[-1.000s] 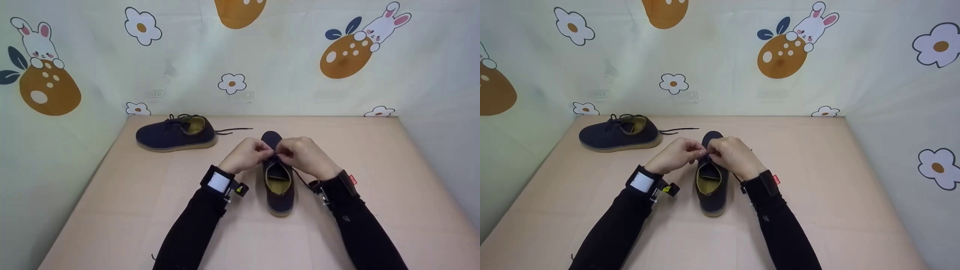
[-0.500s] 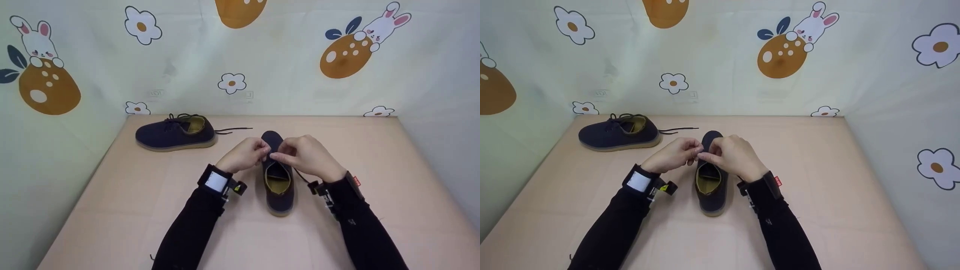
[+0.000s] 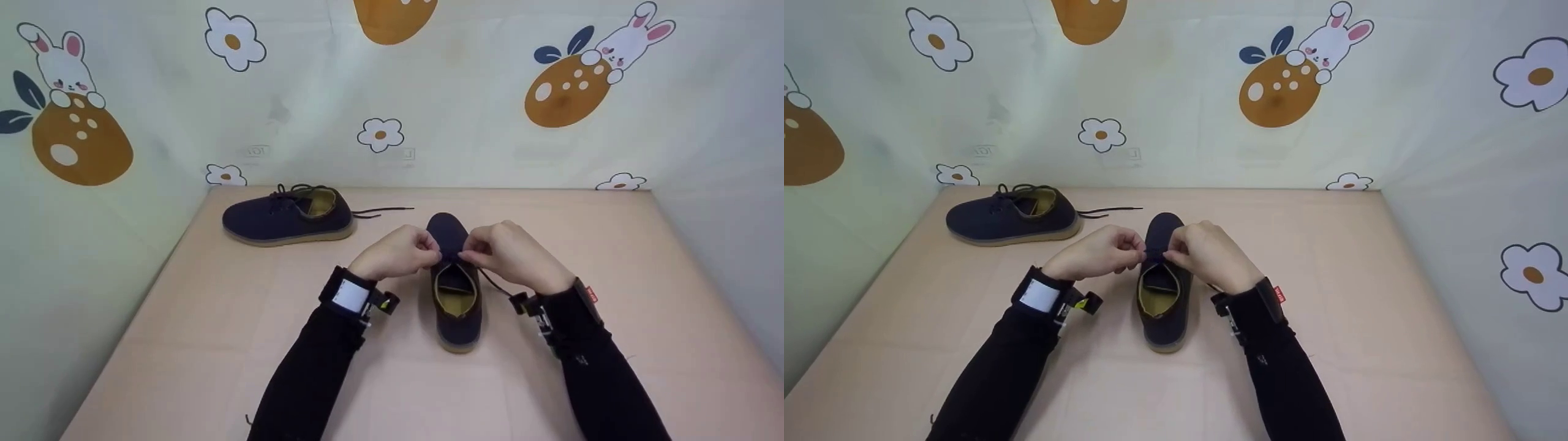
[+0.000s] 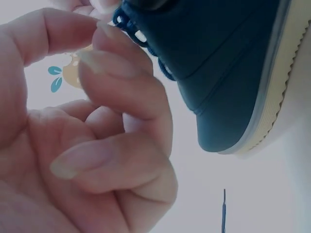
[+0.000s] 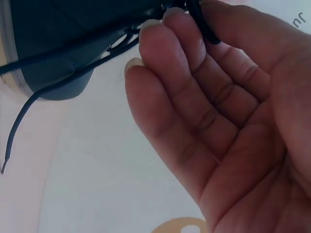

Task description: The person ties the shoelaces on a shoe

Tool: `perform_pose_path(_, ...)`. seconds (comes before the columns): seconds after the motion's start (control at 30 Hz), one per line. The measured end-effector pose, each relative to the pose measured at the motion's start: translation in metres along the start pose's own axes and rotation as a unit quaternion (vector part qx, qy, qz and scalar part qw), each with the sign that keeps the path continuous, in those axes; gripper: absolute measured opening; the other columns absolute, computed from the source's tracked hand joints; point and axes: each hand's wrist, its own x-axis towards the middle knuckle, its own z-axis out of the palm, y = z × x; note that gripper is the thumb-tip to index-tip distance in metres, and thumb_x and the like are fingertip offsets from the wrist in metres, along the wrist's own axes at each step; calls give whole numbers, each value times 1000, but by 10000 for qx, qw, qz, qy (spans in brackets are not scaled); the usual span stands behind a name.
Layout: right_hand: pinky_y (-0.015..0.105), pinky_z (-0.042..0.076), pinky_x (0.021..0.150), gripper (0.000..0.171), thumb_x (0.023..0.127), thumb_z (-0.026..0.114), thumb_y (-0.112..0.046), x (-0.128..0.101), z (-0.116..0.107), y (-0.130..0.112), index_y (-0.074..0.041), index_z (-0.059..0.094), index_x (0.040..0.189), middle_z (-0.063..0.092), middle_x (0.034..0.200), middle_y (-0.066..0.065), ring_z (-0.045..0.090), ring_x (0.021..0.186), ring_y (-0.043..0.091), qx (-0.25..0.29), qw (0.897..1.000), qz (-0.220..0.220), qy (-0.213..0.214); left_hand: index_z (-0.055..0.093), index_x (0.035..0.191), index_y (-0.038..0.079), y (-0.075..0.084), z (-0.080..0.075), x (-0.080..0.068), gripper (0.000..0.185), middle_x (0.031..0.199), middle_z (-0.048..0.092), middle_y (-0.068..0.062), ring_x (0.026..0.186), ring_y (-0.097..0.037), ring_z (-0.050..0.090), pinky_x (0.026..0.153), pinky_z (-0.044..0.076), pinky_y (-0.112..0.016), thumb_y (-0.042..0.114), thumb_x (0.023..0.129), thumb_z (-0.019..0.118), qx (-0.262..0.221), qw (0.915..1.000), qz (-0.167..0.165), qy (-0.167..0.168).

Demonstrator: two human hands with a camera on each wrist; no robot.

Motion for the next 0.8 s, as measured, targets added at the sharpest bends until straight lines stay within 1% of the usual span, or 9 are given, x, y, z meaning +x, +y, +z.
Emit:
perform_pose_path(0.17,28,48,57,13,92,72,-17,-4,-7,8,-11,70,81,63,68,-7,56,60,7,10,9987,436,-260,67,86,6,-1,-4,-1,10,71,59,3,56,-8,49,51,39,-21,12,91,62,-229,9997,-35,-37)
perform_pose_path(0.27,28,47,56,15,93,70,-17,-7,-10,11,-10,69,81,63,67,-6,56,59,8,75,9960,720,-532,67,85,6,-1,-4,-2,9,70,59,3,56,-8,49,51,39,-21,11,90,62,-247,9997,-56,-61)
perform_pose_path(0.4,28,46,55,15,95,67,-15,-11,-13,15,-8,67,82,63,66,-4,56,58,9,69,9924,916,-816,68,83,5,-1,-3,-1,11,69,60,1,55,-9,50,52,40,-21,11,90,61,-258,9996,-71,-54)
perform_pose_path(0.57,30,45,58,13,95,64,-14,-12,-12,15,-9,64,82,59,64,-6,54,56,9,36,9903,918,-1038,65,81,5,-2,2,1,18,68,59,0,53,-10,49,51,42,-22,15,94,59,-278,9996,15,-20)
perform_pose_path(0.67,30,46,57,13,95,65,-18,-11,-9,13,-10,65,85,59,63,-7,53,54,9,182,9897,888,-1105,63,79,6,-3,3,2,22,68,58,-1,51,-10,48,49,40,-22,18,97,60,-271,9995,123,65)
perform_pose_path(0.8,29,46,56,17,97,65,-22,-9,-6,9,-9,66,86,59,62,-7,54,53,8,226,9919,625,-1079,61,76,8,-5,2,3,28,68,59,-3,50,-9,47,48,37,-22,23,99,61,-71,9994,297,162)
